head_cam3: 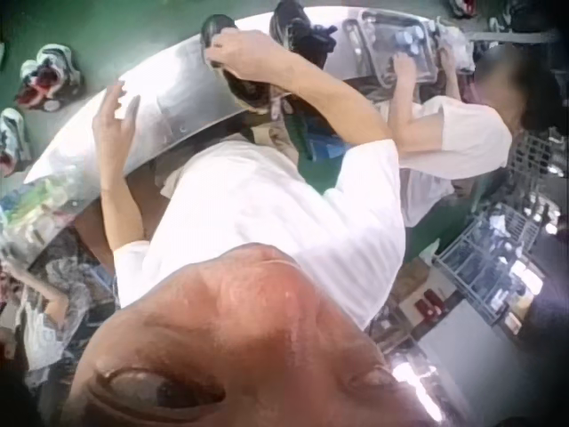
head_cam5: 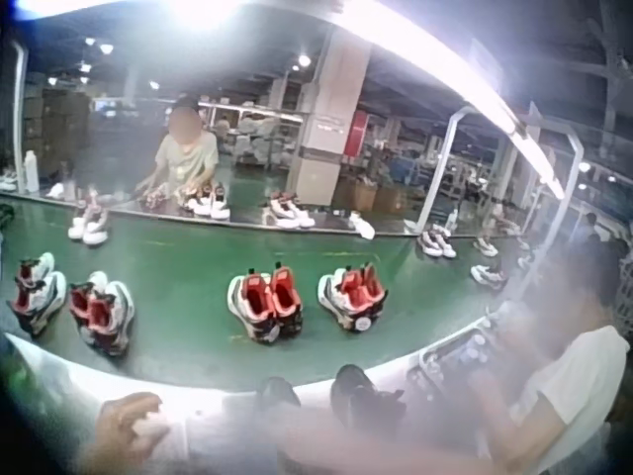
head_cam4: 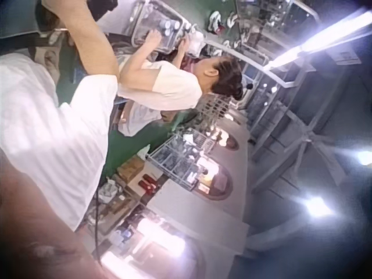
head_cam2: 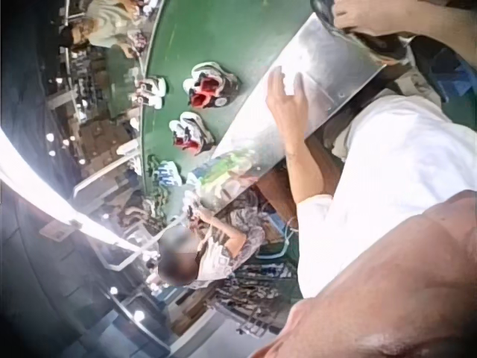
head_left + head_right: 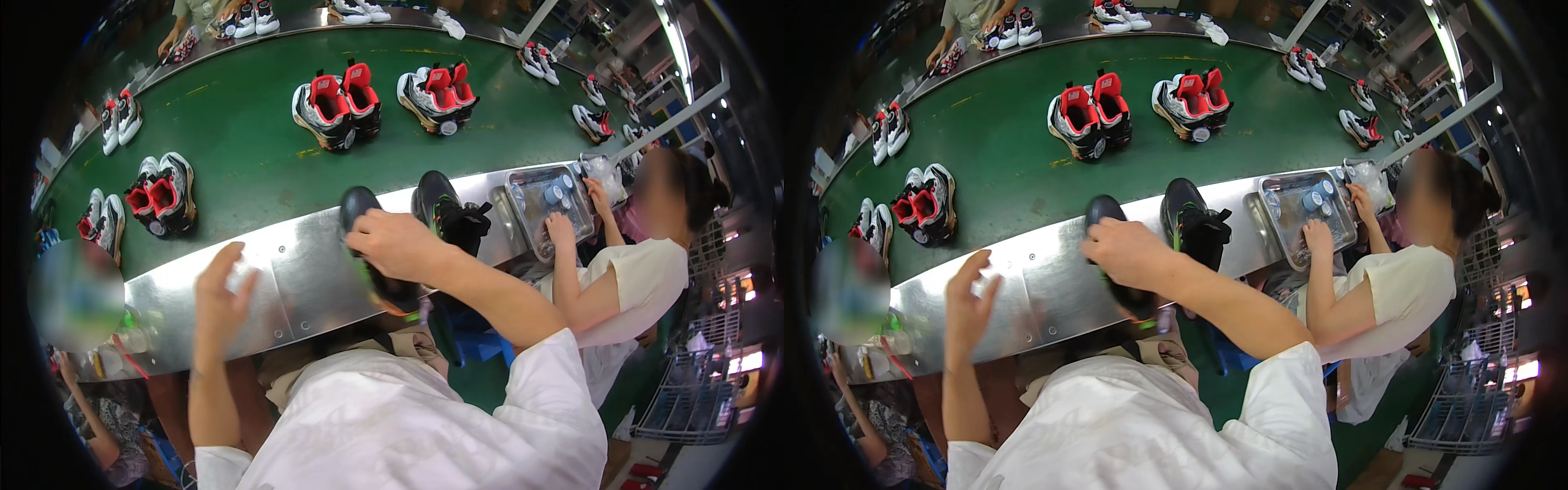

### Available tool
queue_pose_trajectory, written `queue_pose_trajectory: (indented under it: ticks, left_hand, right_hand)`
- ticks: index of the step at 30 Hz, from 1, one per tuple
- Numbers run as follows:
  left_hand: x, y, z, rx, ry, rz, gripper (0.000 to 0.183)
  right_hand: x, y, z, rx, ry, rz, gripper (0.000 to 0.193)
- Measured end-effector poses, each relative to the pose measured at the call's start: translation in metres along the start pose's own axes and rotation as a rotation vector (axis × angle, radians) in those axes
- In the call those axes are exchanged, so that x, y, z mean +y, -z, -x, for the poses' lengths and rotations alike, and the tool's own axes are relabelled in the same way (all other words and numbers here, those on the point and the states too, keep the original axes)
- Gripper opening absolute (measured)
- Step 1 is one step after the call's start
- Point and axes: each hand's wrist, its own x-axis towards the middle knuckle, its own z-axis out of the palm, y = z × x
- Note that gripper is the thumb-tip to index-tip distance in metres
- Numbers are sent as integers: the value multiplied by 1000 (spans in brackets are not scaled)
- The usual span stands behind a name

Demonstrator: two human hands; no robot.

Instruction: The person repeatedly picks up shoes from a conveyor belt and tightens the dial lacing system on each shoe. They handle multiple pairs of different colored sneakers, rotating the dial to tighten the laces, then placing the shoes back on the belt.

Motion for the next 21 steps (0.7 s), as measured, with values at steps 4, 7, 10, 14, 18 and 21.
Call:
queue_pose_trajectory:
  ticks: [4,7,10,14,18,21]
  left_hand:
    - [62,-43,31,-211,202,247,63]
    - [47,-79,47,-132,163,-24,42]
    - [37,-85,51,-69,203,163,34]
    - [25,-103,61,27,189,183,37]
    - [32,-85,52,-151,258,274,40]
    - [63,-40,24,-459,350,233,38]
  right_hand:
    - [-39,-17,-37,307,134,-191,21]
    - [-61,-37,-55,347,137,-363,26]
    - [-49,-42,-55,164,89,-396,24]
    - [-62,-44,-53,-76,232,-105,10]
    - [-68,-48,-52,-36,255,-37,11]
    - [-60,-50,-24,150,246,-219,38]
